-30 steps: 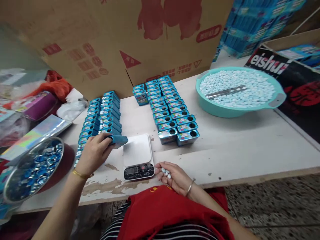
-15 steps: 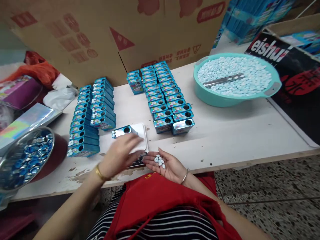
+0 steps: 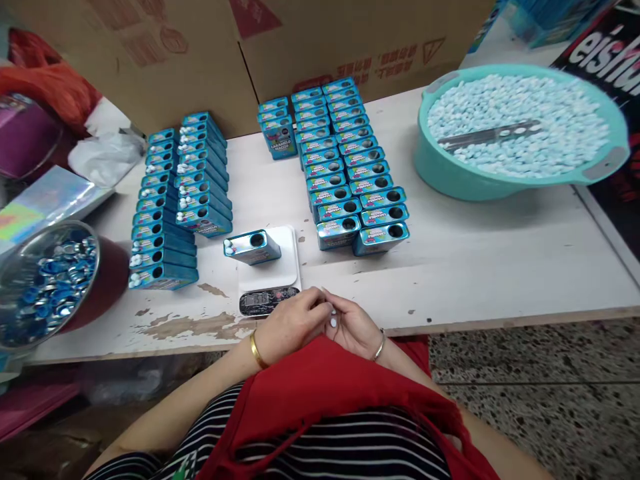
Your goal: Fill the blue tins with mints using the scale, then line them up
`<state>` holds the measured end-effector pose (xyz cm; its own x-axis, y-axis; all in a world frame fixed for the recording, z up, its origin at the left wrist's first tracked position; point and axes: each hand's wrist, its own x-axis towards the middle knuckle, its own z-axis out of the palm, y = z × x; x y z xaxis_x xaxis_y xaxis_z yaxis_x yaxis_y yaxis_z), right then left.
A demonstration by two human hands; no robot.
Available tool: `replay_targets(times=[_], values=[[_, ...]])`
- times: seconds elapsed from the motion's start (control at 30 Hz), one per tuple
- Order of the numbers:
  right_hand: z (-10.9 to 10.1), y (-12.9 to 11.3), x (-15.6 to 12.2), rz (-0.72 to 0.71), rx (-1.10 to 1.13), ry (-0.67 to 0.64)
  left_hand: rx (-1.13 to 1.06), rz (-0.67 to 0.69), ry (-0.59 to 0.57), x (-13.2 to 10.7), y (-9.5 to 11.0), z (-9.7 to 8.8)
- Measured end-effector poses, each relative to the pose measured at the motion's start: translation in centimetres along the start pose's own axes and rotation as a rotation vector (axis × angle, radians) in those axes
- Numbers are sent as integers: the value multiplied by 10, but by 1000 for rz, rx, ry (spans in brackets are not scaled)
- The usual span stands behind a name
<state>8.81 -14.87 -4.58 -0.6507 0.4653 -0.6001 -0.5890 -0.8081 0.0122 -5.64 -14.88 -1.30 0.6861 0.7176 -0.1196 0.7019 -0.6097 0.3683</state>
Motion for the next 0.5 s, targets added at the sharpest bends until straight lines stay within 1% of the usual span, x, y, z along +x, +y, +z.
replay_targets(times=[0.17, 0.33, 0.4, 0.43, 0.5], values=[[1, 0, 1, 43, 18, -8, 31, 31, 27, -2, -5, 3], [4, 0, 7, 23, 3, -19, 41, 62, 113, -4, -10, 3], [7, 0, 11, 32, -8, -25, 16, 116, 177, -7, -15, -2], [9, -1, 13, 24, -15, -30, -4, 143, 228, -10, -20, -5], [14, -2, 18, -11, -34, -36, -41, 148, 388, -19, -33, -17]])
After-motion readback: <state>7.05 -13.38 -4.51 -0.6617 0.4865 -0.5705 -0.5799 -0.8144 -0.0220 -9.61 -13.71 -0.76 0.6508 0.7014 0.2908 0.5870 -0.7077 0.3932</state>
